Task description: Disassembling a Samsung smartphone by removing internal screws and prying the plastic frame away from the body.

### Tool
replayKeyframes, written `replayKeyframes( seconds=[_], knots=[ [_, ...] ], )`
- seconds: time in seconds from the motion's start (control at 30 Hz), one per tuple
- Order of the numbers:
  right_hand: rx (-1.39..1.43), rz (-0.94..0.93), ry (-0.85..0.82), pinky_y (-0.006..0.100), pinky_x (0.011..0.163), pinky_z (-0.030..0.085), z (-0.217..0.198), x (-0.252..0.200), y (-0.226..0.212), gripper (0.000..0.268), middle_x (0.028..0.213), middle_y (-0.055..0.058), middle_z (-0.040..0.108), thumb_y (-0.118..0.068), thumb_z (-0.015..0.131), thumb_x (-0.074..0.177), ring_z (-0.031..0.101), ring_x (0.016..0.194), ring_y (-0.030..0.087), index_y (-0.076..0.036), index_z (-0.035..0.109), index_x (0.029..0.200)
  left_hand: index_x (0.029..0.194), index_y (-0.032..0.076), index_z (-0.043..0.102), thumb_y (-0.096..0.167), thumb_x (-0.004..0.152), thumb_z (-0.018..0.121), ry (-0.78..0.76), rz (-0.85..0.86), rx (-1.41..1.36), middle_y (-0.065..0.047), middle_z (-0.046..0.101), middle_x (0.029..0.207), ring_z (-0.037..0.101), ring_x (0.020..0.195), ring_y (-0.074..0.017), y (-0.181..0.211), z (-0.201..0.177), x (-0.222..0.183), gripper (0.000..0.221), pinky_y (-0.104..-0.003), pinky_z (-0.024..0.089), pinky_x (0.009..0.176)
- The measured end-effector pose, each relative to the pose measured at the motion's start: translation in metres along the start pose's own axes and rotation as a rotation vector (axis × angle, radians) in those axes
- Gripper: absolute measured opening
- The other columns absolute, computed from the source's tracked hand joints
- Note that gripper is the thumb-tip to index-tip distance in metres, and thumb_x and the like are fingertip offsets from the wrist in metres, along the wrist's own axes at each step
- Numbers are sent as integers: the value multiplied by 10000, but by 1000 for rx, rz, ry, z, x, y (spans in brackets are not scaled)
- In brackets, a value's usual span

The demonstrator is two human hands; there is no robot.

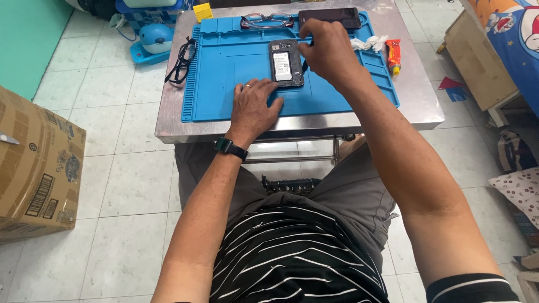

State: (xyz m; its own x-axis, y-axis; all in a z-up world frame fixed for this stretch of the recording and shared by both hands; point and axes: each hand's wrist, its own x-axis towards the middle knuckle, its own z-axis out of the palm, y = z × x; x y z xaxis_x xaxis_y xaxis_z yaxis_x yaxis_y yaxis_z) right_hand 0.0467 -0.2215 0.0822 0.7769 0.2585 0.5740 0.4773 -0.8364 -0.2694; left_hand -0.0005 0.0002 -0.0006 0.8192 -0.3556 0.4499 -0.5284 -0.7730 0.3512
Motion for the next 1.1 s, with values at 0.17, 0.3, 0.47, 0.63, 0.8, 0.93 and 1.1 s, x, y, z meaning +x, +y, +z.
replayKeyframes(
  seconds=[0.17, 0.3, 0.47, 0.63, 0.8, 0.93, 1.1],
  knots=[
    [-210, -30, 33, 506, 561, 526, 18, 9, 18, 255, 874, 159, 757, -279, 849, 1026, 712, 754, 380, -78, 730, 1128, 1315, 127, 733, 415, 989, 591, 16, -1, 10, -112, 707, 1393, 565, 1352, -343, -1, 4, 1, 458, -606, 307, 1139],
    [-221, -20, -6, 511, 553, 515, 19, 17, 15, 135, 969, 144, 798, -184, 786, 989, 720, 794, 394, -129, 738, 1103, 1290, 126, 739, 389, 982, 598, 18, 6, 20, -83, 727, 1339, 593, 1288, -329, 4, -5, 0, 429, -562, 361, 1074],
    [-157, 45, -166, 587, 626, 487, 3, 21, -10, 387, 928, 210, 772, -253, 743, 953, 696, 841, 492, -167, 715, 1329, 1289, 141, 759, 393, 955, 632, 25, -37, -59, -106, 734, 1353, 613, 1310, -314, -9, 4, 2, 437, -562, 342, 1115],
    [-259, 28, -61, 492, 623, 543, 8, 17, -1, 123, 882, 121, 782, -213, 774, 1033, 726, 755, 343, -145, 809, 1130, 922, 76, 750, 71, 906, 678, 480, 177, -169, -105, 753, 934, 679, 886, -272, -38, -47, 20, 74, -424, 572, 778],
    [-166, 38, -131, 558, 626, 495, -4, 11, -8, 391, 945, 206, 745, -281, 755, 1060, 678, 799, 441, -109, 659, 1399, 1360, 173, 624, 224, 977, 701, 368, -423, 337, -164, 504, 1513, 445, 1395, -409, -126, -86, 33, 394, -630, 486, 1066],
    [-226, 57, -47, 507, 621, 510, 0, 10, 1, 286, 888, 150, 759, -273, 775, 1073, 703, 774, 381, -134, 711, 1314, 1142, 146, 621, 223, 1022, 691, 206, -451, 341, -111, 748, 996, 677, 963, -392, -179, -75, 38, 159, -547, 449, 834],
    [2, 185, -201, 464, 679, 520, -20, 9, -31, 448, 900, 165, 754, -57, 676, 973, 673, 782, 304, -86, 652, 1419, 1106, 133, 826, 168, 992, 674, 529, -308, 349, -171, 796, 859, 724, 763, -426, -175, -58, 46, 193, -566, 552, 557]
  ],
)
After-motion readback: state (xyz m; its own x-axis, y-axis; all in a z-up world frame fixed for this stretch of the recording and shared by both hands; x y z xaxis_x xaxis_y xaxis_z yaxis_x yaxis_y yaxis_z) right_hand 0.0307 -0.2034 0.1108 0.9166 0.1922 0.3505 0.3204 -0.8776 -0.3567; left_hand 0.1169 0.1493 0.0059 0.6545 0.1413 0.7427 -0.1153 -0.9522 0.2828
